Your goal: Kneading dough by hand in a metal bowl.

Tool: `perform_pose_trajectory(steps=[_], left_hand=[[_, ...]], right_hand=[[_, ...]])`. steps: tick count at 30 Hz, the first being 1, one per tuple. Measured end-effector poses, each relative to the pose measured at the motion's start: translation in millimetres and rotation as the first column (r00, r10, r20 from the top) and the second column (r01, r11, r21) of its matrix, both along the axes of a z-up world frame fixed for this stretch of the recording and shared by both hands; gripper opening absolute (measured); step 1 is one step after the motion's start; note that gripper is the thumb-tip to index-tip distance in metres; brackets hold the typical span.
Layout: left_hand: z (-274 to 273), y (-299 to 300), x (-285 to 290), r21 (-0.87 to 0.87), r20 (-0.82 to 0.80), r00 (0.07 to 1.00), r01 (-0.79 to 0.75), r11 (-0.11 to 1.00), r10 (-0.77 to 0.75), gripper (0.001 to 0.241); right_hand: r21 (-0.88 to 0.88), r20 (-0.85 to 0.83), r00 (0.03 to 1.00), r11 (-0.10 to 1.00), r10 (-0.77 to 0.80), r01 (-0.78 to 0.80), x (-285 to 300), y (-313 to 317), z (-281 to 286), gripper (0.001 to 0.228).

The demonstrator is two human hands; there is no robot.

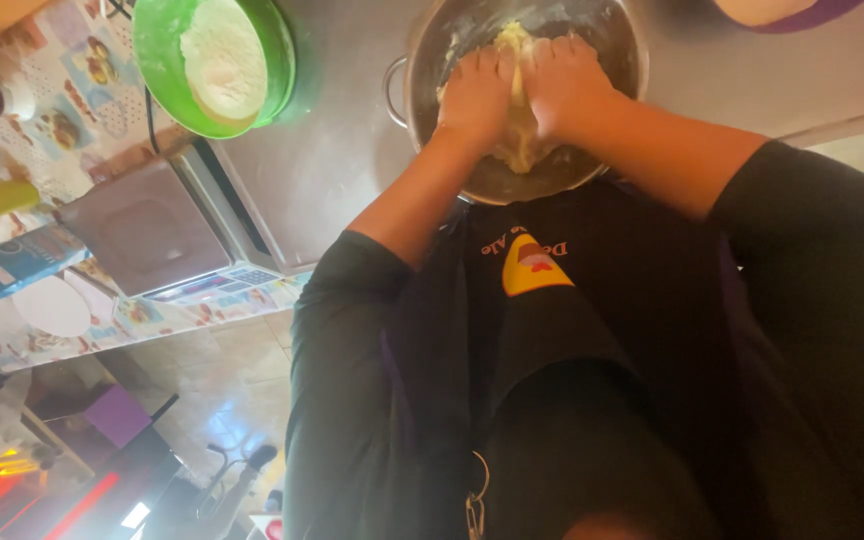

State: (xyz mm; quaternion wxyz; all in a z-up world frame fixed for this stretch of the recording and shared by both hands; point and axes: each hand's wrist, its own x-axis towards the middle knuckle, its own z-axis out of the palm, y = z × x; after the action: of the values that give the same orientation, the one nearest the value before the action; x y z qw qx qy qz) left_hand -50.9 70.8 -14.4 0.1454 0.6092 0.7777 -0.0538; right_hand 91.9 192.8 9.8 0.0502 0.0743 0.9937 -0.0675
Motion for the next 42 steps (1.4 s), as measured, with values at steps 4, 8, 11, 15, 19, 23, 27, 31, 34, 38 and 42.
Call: perform_pose_trajectory(steps=[4, 8, 11, 15, 19, 23, 27, 31, 34, 38, 42], left_hand=[[-24.2, 14.3, -25.2, 0.264, 0.006, 0.999, -0.046, 0.963, 0.046, 0.016], [-6.6, 37.3, -40.2, -0.047, 0.251, 0.929, -0.269, 0.962, 0.272, 0.028], [36.2, 28.3, -28.9, -0.203, 0.364, 0.891, -0.209, 0.957, 0.272, 0.058], [-34.3, -10.4, 4.3, 0.045, -0.165, 0.981, 0.109, 0.993, -0.100, 0.100], [-52.3, -2.3, 2.1, 0.233, -0.123, 0.992, 0.005, 0.972, 0.024, 0.051], [-61.2, 18.6, -14.3, 0.321, -0.172, 0.982, -0.018, 0.947, 0.077, 0.025], [-49.7, 19.2, -9.5, 0.408, -0.059, 0.975, -0.174, 0.896, 0.216, 0.021], [3.1, 11.6, -5.5, 0.317, -0.193, 0.981, 0.032, 0.948, 0.032, 0.048], [41.1, 12.5, -11.9, 0.208, -0.007, 0.978, 0.203, 0.957, -0.207, 0.061], [70.5, 20.9, -31.5, -0.010, 0.255, 0.924, 0.297, 0.955, -0.285, 0.078], [62.3, 22.8, -41.1, -0.014, 0.216, 0.912, 0.361, 0.932, -0.350, 0.090]], right_hand=[[0.086, 0.010, 0.998, 0.994, -0.066, 0.064, -26.0, 11.2, -14.4, 0.014], [-0.025, 0.014, 0.987, 0.987, -0.157, 0.158, -36.8, 27.8, 0.9, 0.015], [-0.181, 0.224, 0.967, 0.969, -0.124, 0.166, -31.8, 20.2, 40.6, 0.028], [-0.036, -0.222, 0.975, 0.999, 0.015, -0.024, 12.7, -3.5, -3.5, 0.114], [0.105, -0.248, 0.969, 0.994, 0.009, 0.018, 5.7, -3.1, -16.5, 0.061], [0.160, -0.183, 0.979, 0.980, -0.087, 0.116, -16.4, 7.3, -4.7, 0.008], [0.164, -0.192, 0.968, 0.968, -0.159, 0.192, -23.6, 11.8, 1.3, 0.010], [-0.038, -0.033, 0.985, 0.985, -0.168, 0.167, -14.7, 16.2, 17.8, 0.015], [-0.006, -0.400, 0.916, 0.999, 0.030, -0.035, 4.6, 18.4, 10.3, 0.050], [-0.088, -0.309, 0.945, 0.986, 0.110, -0.143, 19.0, 25.5, 20.0, 0.069], [-0.151, 0.042, 0.998, 0.987, 0.055, -0.048, 33.3, 26.3, 11.1, 0.134]])
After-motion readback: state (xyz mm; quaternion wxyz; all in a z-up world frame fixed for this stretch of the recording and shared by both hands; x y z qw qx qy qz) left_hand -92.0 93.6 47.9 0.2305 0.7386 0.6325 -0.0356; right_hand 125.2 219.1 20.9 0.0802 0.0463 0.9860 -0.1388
